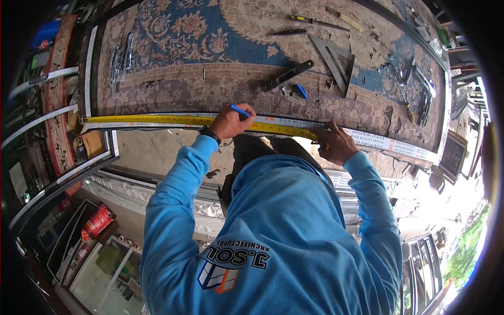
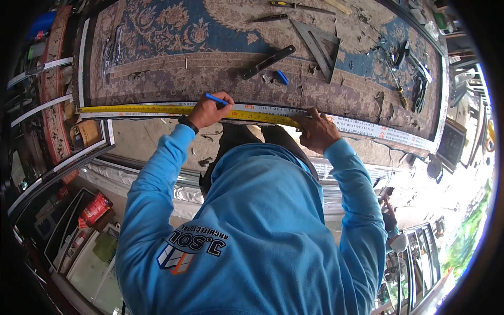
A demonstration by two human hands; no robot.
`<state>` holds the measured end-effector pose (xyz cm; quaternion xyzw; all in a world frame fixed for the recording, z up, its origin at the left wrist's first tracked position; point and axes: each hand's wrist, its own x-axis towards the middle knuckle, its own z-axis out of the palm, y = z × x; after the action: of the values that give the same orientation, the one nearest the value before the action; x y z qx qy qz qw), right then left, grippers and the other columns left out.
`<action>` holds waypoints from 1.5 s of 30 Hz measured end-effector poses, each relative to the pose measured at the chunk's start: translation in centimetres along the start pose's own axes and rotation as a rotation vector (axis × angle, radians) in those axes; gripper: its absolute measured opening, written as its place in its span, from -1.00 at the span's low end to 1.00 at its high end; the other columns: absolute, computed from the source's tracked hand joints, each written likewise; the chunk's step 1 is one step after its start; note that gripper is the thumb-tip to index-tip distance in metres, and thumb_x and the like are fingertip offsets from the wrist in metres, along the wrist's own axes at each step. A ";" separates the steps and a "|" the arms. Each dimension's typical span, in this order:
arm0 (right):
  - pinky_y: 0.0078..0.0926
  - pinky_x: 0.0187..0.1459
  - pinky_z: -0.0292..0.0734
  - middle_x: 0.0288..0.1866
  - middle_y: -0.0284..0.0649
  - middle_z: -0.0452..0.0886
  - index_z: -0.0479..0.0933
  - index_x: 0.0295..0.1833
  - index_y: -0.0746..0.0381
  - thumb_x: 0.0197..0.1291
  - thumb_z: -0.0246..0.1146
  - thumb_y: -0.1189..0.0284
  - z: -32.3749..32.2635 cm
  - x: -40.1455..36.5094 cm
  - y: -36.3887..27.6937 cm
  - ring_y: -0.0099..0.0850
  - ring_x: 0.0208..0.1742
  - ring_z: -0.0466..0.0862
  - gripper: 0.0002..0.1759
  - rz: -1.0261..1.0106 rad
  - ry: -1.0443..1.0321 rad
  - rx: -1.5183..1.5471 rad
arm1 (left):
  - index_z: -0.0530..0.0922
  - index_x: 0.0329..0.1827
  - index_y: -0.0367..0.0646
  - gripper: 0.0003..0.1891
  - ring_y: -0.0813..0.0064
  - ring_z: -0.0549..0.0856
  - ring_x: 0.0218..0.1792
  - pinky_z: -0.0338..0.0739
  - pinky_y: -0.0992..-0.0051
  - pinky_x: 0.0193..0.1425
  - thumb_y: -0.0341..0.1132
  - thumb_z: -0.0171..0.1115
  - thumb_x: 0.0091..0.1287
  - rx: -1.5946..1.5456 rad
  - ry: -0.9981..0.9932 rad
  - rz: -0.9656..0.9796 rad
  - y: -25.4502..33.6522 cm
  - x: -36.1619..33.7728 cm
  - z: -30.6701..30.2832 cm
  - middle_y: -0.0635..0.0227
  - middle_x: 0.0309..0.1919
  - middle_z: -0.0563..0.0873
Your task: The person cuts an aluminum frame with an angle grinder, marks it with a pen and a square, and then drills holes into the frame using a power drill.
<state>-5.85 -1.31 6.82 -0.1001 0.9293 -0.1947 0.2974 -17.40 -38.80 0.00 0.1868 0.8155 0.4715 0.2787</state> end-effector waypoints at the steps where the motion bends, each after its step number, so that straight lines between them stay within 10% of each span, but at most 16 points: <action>1: 0.01 0.10 0.71 0.19 -0.05 0.49 0.57 0.48 -0.14 0.20 0.35 0.37 -0.1 0.0 0.0 0.05 0.08 0.69 -0.33 0.003 -0.001 0.010 | 0.72 -0.07 -0.17 -0.82 0.33 0.80 -0.31 0.69 0.32 -0.17 -0.26 0.41 0.43 0.019 -0.023 -0.008 0.0 0.0 0.0 0.21 -0.34 0.81; 7: 0.12 0.12 0.68 0.22 -0.01 0.49 0.57 0.48 -0.16 0.22 0.32 0.32 0.7 -0.1 0.7 0.11 0.11 0.67 -0.34 -0.052 0.032 -0.038 | 0.67 0.06 -0.13 -0.85 0.62 0.71 -0.22 0.64 0.52 -0.10 -0.29 0.32 0.57 -0.210 0.103 -0.031 0.0 -0.1 0.3 0.46 -0.26 0.75; 45: 0.03 0.11 0.74 0.21 -0.04 0.52 0.60 0.46 -0.30 0.21 0.29 0.34 0.3 -3.1 6.0 0.13 0.09 0.68 -0.34 0.070 0.018 -0.018 | 0.71 -0.03 -0.20 -0.82 0.50 0.80 -0.28 0.69 0.41 -0.15 -0.29 0.41 0.46 -0.039 -0.145 0.035 6.9 6.6 14.0 0.25 -0.31 0.83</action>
<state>-3.61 4.93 5.69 -0.0685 0.9366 -0.1765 0.2948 -13.44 -22.39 -1.38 0.2291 0.7804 0.4774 0.3326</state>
